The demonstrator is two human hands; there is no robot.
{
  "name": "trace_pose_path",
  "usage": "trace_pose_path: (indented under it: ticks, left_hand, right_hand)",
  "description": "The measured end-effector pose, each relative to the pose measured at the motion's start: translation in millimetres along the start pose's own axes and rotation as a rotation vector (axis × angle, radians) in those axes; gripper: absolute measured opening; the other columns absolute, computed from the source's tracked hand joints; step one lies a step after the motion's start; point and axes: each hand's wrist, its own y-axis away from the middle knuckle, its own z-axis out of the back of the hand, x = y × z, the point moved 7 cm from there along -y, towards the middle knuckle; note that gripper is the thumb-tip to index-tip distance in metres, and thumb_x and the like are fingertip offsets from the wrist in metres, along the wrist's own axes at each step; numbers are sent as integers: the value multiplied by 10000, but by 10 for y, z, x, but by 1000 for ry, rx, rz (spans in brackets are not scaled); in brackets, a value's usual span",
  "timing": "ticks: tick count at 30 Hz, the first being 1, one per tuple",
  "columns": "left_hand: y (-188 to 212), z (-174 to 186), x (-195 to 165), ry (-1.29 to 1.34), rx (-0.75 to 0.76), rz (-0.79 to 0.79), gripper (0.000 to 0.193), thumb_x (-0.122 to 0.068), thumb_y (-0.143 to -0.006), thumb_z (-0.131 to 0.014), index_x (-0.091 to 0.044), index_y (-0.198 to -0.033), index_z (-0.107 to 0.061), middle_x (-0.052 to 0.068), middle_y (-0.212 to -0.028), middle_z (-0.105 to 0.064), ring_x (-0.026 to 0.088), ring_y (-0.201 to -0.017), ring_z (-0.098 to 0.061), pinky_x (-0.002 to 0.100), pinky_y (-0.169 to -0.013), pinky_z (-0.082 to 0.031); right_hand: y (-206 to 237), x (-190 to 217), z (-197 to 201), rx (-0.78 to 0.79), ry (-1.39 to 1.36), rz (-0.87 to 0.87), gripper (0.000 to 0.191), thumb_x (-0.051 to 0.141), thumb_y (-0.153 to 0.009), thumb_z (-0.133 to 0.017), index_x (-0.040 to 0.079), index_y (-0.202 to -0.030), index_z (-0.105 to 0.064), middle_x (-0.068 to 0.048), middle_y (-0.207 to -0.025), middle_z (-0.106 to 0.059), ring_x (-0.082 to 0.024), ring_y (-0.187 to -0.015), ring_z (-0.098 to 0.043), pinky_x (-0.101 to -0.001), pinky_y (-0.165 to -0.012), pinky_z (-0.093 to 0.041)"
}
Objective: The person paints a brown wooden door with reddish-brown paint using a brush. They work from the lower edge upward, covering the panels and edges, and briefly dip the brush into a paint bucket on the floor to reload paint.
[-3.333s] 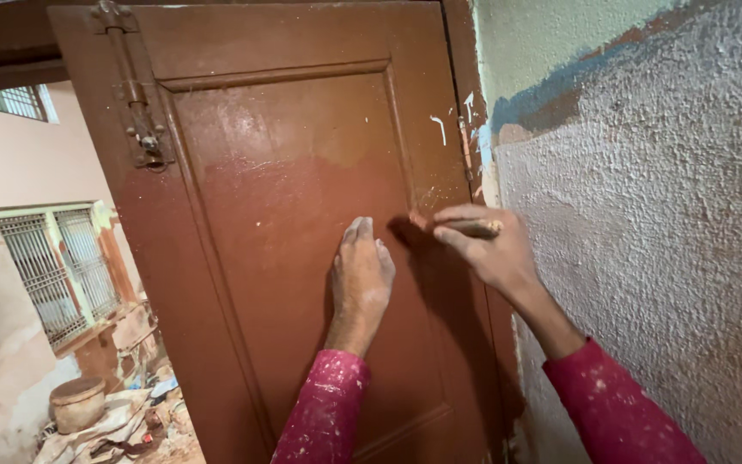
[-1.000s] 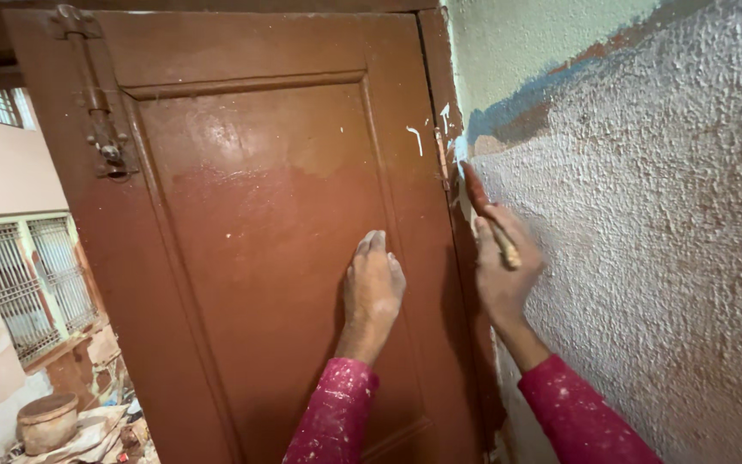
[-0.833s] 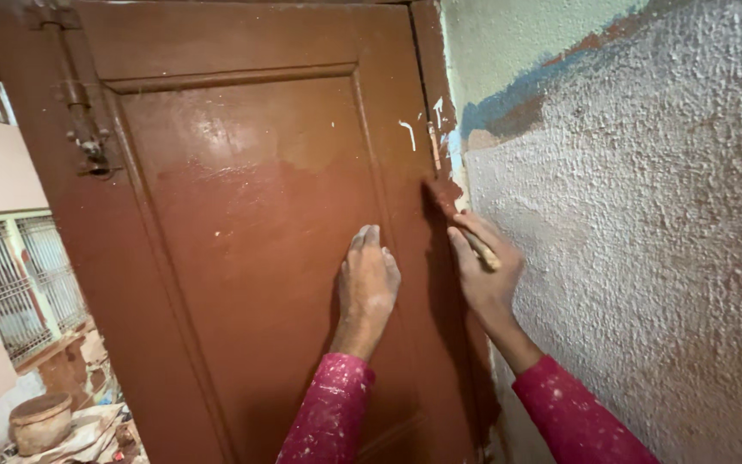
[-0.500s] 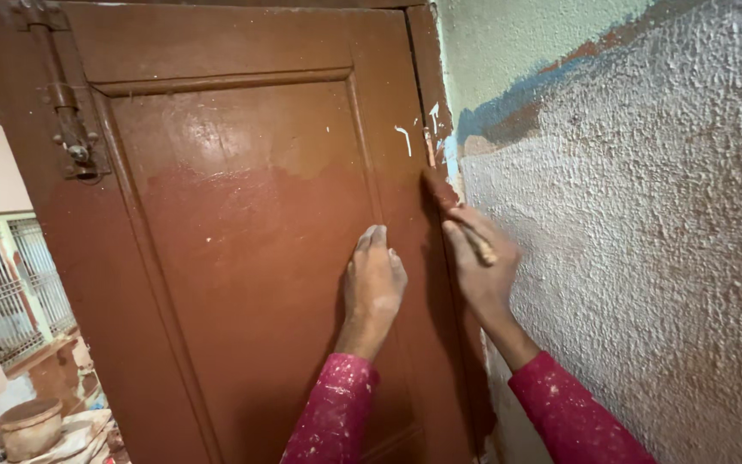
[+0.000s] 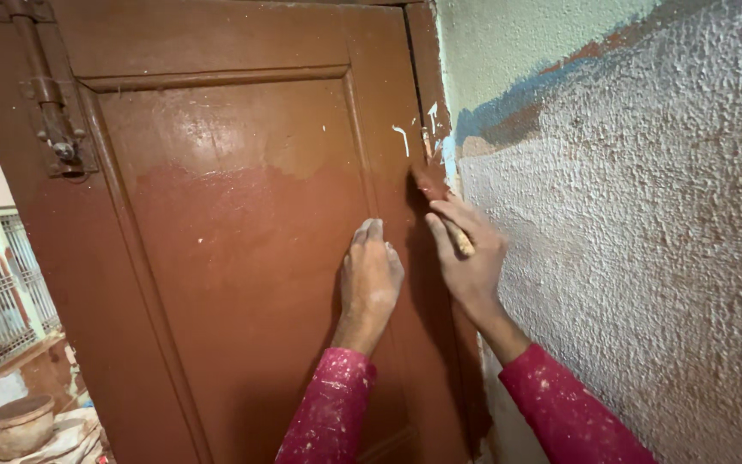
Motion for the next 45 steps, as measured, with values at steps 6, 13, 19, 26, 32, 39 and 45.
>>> trace_pose_path:
  ticks: [6, 13, 19, 26, 32, 39, 45]
  left_hand:
    - [-24, -10, 15, 13, 15, 45, 416, -78, -916, -586, 53, -1311, -567, 251, -1347, -604, 436, -1187, -608, 497, -991, -510]
    - [-21, 40, 35, -37, -11, 16, 410, -95, -910, -604, 34, -1299, -582, 245, -1360, -597, 433, -1182, -611, 496, -984, -512]
    - [-39, 87, 71, -30, -12, -12, 410, -88, -915, -592, 47, -1301, -571, 256, -1360, -592, 442, -1183, -604, 507, -976, -508]
    - [-40, 117, 14, -8, -41, -87, 420, -85, -915, -592, 54, -1310, -566, 277, -1339, -600, 452, -1180, -613, 507, -985, -515]
    - [-75, 124, 116, -24, -52, -86, 414, -85, -908, -596, 63, -1294, -577, 277, -1332, -602, 453, -1177, -610, 507, -981, -514]
    - [-98, 213, 228, -27, -32, -35, 407, -78, -913, -592, 66, -1293, -580, 261, -1349, -603, 436, -1187, -613, 490, -992, -520]
    - [-72, 310, 189, -44, -3, -3, 408, -84, -920, -596, 51, -1304, -572, 247, -1353, -603, 425, -1180, -618, 489, -977, -519]
  right_hand:
    - [-41, -86, -6, 3, -286, -258, 186, 68, -925, -768, 31, -1106, -785, -96, -1064, -789, -135, -928, -727, -267, -845, -574]
    - [-283, -367, 117, -91, -304, -418, 144, 61, -940, -720, 51, -1074, -770, -47, -968, -782, -119, -820, -762, -252, -747, -647]
    - [-262, -141, 174, -163, -299, -107, 169, 47, -991, -702, 37, -1153, -750, -104, -1127, -750, -148, -975, -743, -250, -852, -624]
    - [-82, 193, -198, 3, -140, -10, 150, 42, -938, -756, 10, -1083, -775, -127, -1134, -771, -201, -1046, -749, -295, -945, -575]
    - [-175, -60, -229, -49, -379, -291, 149, 75, -942, -746, 27, -1081, -771, -115, -1115, -766, -189, -957, -718, -287, -852, -569]
    - [-282, -215, 19, -195, -229, -137, 140, 34, -994, -723, -10, -1123, -754, -121, -1116, -763, -197, -1030, -721, -283, -941, -568]
    - [-148, -68, -244, -107, -205, -126, 153, 63, -962, -727, 2, -1097, -766, -136, -1154, -761, -195, -1060, -726, -296, -961, -571]
